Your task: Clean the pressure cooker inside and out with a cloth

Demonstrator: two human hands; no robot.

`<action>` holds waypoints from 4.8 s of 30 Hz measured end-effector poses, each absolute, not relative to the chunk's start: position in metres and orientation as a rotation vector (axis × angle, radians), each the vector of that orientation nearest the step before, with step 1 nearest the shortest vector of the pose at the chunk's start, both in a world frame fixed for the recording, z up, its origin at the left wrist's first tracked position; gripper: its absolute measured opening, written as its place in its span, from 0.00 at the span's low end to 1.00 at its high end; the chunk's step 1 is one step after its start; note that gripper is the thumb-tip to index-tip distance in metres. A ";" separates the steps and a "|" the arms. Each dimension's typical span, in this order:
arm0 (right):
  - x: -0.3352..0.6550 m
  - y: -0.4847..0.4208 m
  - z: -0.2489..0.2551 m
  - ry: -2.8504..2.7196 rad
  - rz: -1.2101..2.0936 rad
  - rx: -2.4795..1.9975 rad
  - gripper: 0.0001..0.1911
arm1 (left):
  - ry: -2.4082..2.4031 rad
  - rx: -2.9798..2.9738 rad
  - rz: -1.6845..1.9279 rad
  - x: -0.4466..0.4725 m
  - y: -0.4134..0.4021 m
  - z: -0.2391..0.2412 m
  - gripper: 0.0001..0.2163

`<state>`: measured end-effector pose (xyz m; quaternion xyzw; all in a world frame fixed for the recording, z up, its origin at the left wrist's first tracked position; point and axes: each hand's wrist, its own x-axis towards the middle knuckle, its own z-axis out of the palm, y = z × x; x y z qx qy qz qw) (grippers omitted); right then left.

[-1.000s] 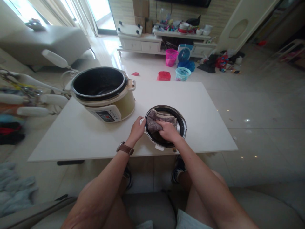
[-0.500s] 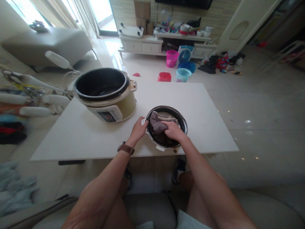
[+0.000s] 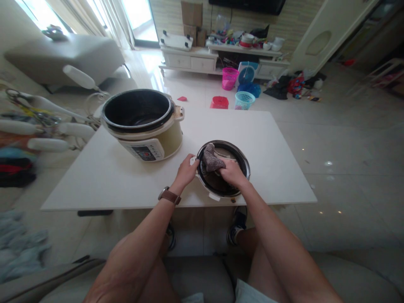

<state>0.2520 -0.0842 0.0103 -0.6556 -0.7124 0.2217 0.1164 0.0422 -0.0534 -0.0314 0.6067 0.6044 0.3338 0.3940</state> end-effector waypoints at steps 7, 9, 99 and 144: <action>0.250 -0.086 0.009 -2.019 0.526 -2.143 0.31 | 1.510 1.558 0.858 0.044 -0.054 -0.030 0.09; 0.251 -0.086 0.011 -2.019 0.489 -2.214 0.30 | 1.501 1.563 0.861 0.044 -0.054 -0.029 0.09; 0.254 -0.087 0.015 -2.273 0.450 -2.166 0.24 | 1.543 1.537 0.851 0.043 -0.052 -0.028 0.14; 0.237 -0.092 0.015 -2.301 0.382 -2.133 0.17 | 1.517 1.375 0.714 0.043 -0.051 -0.020 0.22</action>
